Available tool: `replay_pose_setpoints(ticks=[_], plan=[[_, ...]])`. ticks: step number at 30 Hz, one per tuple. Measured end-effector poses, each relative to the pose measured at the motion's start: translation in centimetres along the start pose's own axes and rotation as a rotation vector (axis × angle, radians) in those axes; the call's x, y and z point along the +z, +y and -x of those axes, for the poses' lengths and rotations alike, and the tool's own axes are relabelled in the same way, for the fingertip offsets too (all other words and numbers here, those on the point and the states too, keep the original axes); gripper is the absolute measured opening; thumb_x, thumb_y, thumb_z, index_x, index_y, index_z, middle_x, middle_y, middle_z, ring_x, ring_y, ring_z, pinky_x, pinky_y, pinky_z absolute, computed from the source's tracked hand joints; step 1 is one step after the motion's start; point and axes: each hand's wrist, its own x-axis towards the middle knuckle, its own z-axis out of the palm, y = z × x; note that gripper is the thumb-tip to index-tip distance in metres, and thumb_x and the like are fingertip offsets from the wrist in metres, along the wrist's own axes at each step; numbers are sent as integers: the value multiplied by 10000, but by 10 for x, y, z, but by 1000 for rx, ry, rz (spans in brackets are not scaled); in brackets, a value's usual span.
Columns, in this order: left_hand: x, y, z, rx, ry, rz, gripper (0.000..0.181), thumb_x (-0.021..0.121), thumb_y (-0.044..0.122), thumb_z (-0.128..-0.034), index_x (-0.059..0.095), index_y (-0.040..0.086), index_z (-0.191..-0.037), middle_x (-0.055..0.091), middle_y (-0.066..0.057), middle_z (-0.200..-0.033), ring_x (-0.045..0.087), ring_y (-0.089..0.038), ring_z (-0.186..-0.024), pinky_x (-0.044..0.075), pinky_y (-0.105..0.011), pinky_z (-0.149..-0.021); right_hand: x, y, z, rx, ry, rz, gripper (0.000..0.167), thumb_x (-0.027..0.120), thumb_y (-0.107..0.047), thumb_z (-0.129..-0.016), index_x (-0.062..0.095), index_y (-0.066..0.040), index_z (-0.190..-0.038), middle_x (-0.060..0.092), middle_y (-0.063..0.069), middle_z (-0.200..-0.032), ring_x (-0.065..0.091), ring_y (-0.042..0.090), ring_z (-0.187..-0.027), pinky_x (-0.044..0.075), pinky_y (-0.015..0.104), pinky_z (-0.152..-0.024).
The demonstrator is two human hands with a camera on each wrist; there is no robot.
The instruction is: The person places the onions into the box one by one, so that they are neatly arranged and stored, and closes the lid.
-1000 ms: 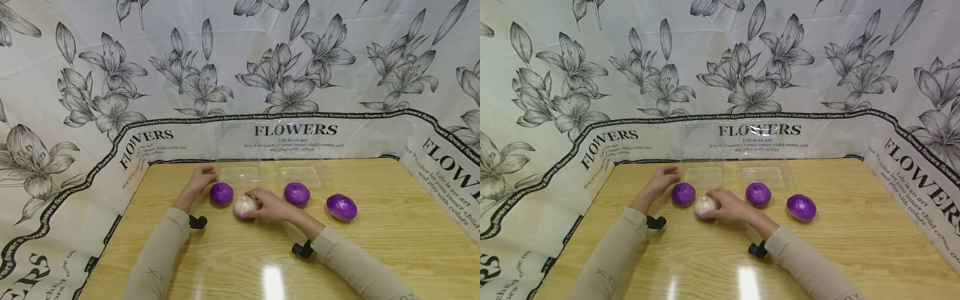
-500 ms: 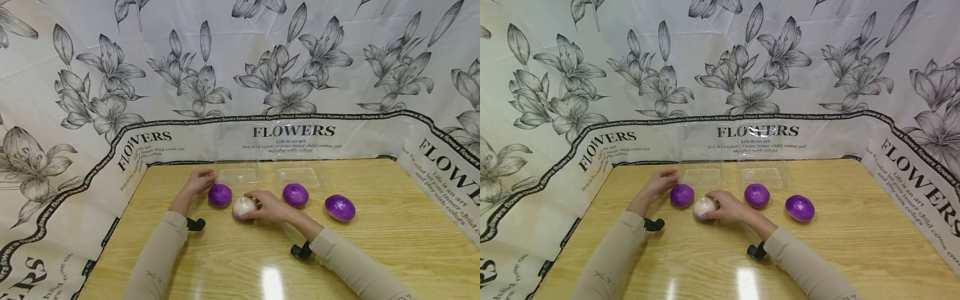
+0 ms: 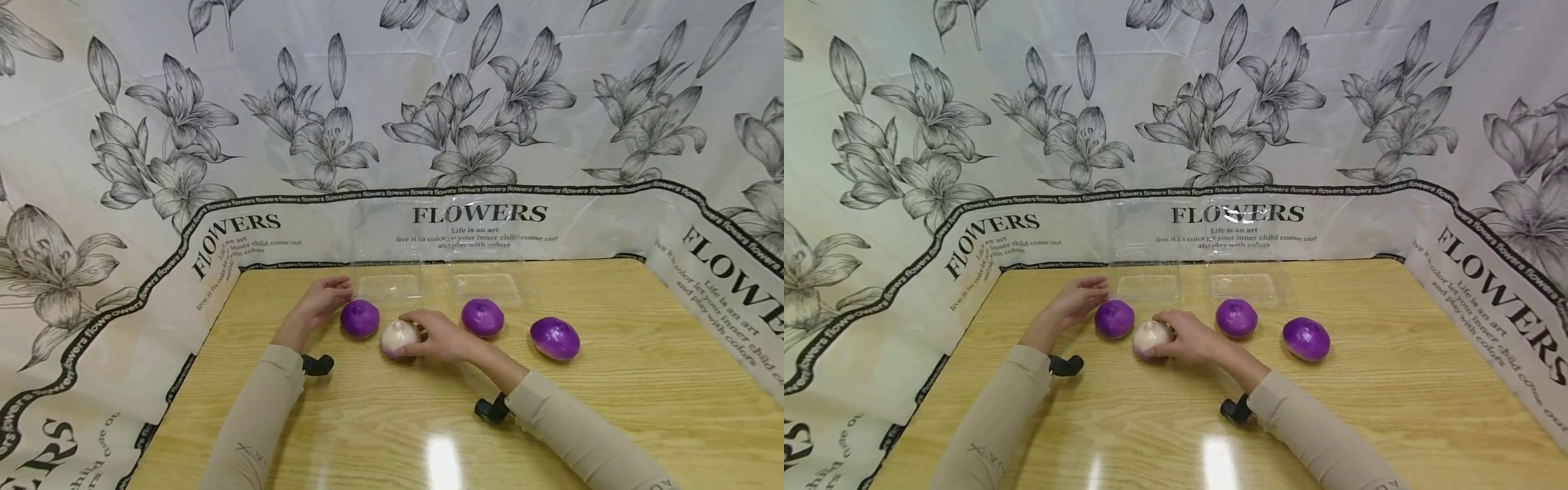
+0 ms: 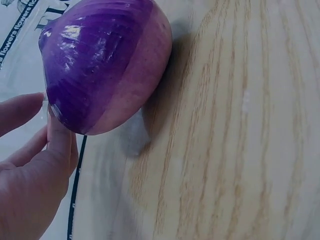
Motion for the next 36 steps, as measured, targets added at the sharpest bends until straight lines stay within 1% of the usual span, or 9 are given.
replay_pose_setpoints(ticks=[2,6,12,15,19,23,28,32,36], plan=[[1,1,0,-2,0,-5,533,526,-60,-1024,360,-87,-1530,401,-260,-1491,465,-394,-1372,484,-331,-1118,-1,0,0,-8,3,8,696,843,-302,-859,558,68,-1376,614,231,-1330,665,348,-1103,619,335,-869],[0,2,0,0,5,-7,526,526,-60,-1024,366,-95,-1524,423,-251,-1456,488,-386,-1346,482,-347,-1124,-1,-1,-1,-12,5,11,706,846,-296,-857,554,79,-1379,613,237,-1332,667,347,-1098,620,330,-865],[-3,0,-1,5,-1,-15,516,518,-52,-1032,372,-87,-1526,410,-262,-1475,491,-396,-1357,497,-323,-1103,-2,1,-3,3,1,-4,734,853,-320,-848,549,66,-1394,618,216,-1329,667,320,-1096,618,305,-854],[-4,0,-2,11,-9,-20,520,521,-45,-1034,368,-87,-1529,395,-270,-1492,495,-392,-1355,510,-304,-1084,-5,0,-4,-2,16,3,740,857,-319,-844,550,69,-1393,626,215,-1316,666,315,-1090,619,303,-847],[-5,-1,-3,12,-1,-10,510,529,-48,-1031,383,-96,-1517,440,-257,-1441,542,-351,-1301,528,-285,-1056,-12,-3,-9,-20,43,9,745,855,-301,-847,538,88,-1397,614,240,-1334,666,337,-1105,620,309,-860],[-4,-3,-3,11,14,10,497,527,-71,-1022,399,-108,-1500,471,-261,-1398,562,-340,-1258,537,-287,-1045,-18,-8,-17,-38,75,27,738,849,-295,-852,536,86,-1401,621,240,-1325,667,324,-1097,613,311,-870],[-4,-4,-3,26,15,3,489,524,-73,-1022,403,-117,-1494,481,-278,-1384,547,-376,-1279,545,-297,-1035,-26,-13,-31,-52,130,23,724,850,-251,-842,535,101,-1391,630,248,-1288,671,315,-1054,620,330,-855],[-4,-4,-3,39,17,0,479,525,-74,-1021,408,-131,-1483,528,-253,-1312,567,-372,-1251,549,-309,-1031,-30,-16,-43,-41,176,44,701,863,-243,-832,557,79,-1374,647,222,-1269,664,293,-1033,610,354,-867],[-3,-3,-4,33,22,7,473,529,-79,-1018,422,-127,-1476,548,-230,-1278,581,-357,-1231,545,-321,-1040,-32,-18,-55,-24,211,48,688,866,-249,-832,568,52,-1375,655,205,-1267,655,299,-1035,605,391,-882]])
